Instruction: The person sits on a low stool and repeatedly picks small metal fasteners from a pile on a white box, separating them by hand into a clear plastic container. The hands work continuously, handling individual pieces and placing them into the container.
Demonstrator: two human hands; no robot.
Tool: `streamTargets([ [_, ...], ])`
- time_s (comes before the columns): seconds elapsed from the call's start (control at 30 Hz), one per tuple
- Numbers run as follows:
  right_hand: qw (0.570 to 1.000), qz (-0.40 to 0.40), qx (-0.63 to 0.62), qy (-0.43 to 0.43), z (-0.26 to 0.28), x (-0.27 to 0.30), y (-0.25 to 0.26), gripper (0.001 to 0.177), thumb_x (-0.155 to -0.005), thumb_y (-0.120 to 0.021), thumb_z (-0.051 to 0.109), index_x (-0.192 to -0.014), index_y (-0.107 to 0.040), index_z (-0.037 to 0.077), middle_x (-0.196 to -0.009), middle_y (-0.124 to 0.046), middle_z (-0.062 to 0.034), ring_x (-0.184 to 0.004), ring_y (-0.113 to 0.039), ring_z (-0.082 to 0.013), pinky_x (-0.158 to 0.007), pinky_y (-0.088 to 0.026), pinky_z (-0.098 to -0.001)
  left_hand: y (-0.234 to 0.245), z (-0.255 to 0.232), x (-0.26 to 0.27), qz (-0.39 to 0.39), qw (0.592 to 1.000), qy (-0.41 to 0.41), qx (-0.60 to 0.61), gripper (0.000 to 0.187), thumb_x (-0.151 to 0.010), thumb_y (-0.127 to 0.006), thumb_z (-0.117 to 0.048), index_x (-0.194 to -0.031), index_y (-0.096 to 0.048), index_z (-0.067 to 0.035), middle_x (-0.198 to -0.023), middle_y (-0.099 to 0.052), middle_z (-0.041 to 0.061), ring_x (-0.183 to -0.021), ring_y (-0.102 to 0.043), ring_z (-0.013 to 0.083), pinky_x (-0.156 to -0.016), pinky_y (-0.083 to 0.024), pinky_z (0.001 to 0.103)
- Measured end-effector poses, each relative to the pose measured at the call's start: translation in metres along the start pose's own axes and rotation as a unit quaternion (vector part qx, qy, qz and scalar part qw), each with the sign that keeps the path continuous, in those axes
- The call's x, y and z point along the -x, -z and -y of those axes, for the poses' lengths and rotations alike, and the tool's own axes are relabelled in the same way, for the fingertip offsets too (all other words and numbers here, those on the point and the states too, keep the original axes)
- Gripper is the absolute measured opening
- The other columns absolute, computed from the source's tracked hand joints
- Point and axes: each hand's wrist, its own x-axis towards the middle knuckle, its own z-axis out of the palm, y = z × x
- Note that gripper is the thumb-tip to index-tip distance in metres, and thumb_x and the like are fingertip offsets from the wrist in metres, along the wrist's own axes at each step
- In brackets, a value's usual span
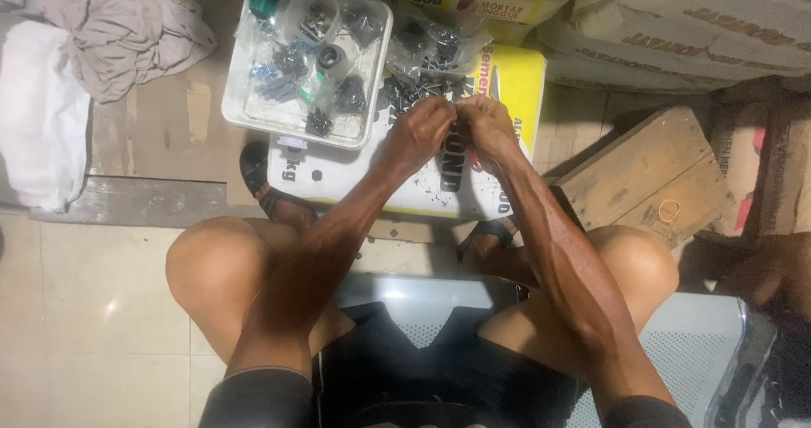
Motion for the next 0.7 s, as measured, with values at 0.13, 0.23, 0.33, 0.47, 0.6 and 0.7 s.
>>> streamTargets([
  [0.13,0.999,-0.03,-0.024,0.032,0.014,0.007,-0.006,0.018,-0.103,-0.048,0.014,-0.1,-0.066,0.014,-0.068,-0.05,0.0008,-0.056,-0.056,-0.008,-0.056,-0.048,-0.0251,-0.004,-0.001,-0.004,-0.069,0.968,0.159,0.181,0.013,-0.102,-0.059,-0.002,-0.101,-0.072,-0.002,-0.095,-0.064,0.012,-0.08,-0.074,0.0253,-0.064,-0.063,0.033],
  [0.23,0.984,-0.034,0.051,0.168,0.021,0.015,-0.012,0.02,-0.108,-0.046,0.012,-0.12,-0.06,0.004,-0.079,-0.052,-0.0052,-0.068,-0.057,-0.0148,-0.069,-0.051,-0.0333,-0.006,-0.004,-0.009,-0.134,0.83,0.349,0.414,0.013,-0.102,-0.054,-0.003,-0.103,-0.066,0.002,-0.096,-0.062,0.007,-0.082,-0.068,0.0146,-0.071,-0.062,0.022],
  [0.33,0.971,-0.015,0.094,0.221,0.02,0.016,-0.019,0.023,-0.105,-0.042,0.003,-0.12,-0.06,-0.001,-0.077,-0.056,-0.0072,-0.063,-0.059,-0.0172,-0.063,-0.051,-0.0338,-0.01,0.003,-0.009,-0.151,0.815,0.367,0.421,0.013,-0.099,-0.059,-0.001,-0.107,-0.068,0.006,-0.092,-0.068,0.014,-0.077,-0.072,0.0171,-0.066,-0.064,0.024],
  [0.47,0.957,-0.037,0.136,0.253,0.004,0.003,-0.022,0.019,-0.105,-0.043,0.0,-0.116,-0.059,-0.003,-0.079,-0.061,-0.0148,-0.067,-0.064,-0.0234,-0.064,-0.053,-0.0381,-0.013,0.009,-0.007,-0.15,0.818,0.357,0.426,0.013,-0.096,-0.063,-0.001,-0.105,-0.069,0.006,-0.088,-0.071,0.014,-0.075,-0.072,0.0152,-0.064,-0.064,0.022],
  [0.6,0.948,-0.071,0.173,0.258,0.006,0.008,-0.032,0.016,-0.103,-0.044,-0.005,-0.114,-0.056,-0.004,-0.081,-0.064,-0.0182,-0.069,-0.066,-0.0284,-0.063,-0.054,-0.0445,-0.017,0.004,-0.003,-0.153,0.857,0.322,0.373,0.012,-0.094,-0.067,-0.002,-0.103,-0.074,0.001,-0.081,-0.071,0.012,-0.072,-0.069,0.0114,-0.059,-0.061,0.023],
  [0.7,0.947,-0.066,0.225,0.221,0.006,0.008,-0.032,0.02,-0.106,-0.042,0.003,-0.125,-0.045,0.005,-0.085,-0.066,-0.0214,-0.073,-0.071,-0.0372,-0.066,-0.053,-0.0518,-0.025,0.009,0.002,-0.089,0.921,0.273,0.262,0.014,-0.093,-0.066,-0.001,-0.1,-0.077,-0.005,-0.079,-0.075,0.019,-0.067,-0.074,0.02,-0.052,-0.057,0.033],
])
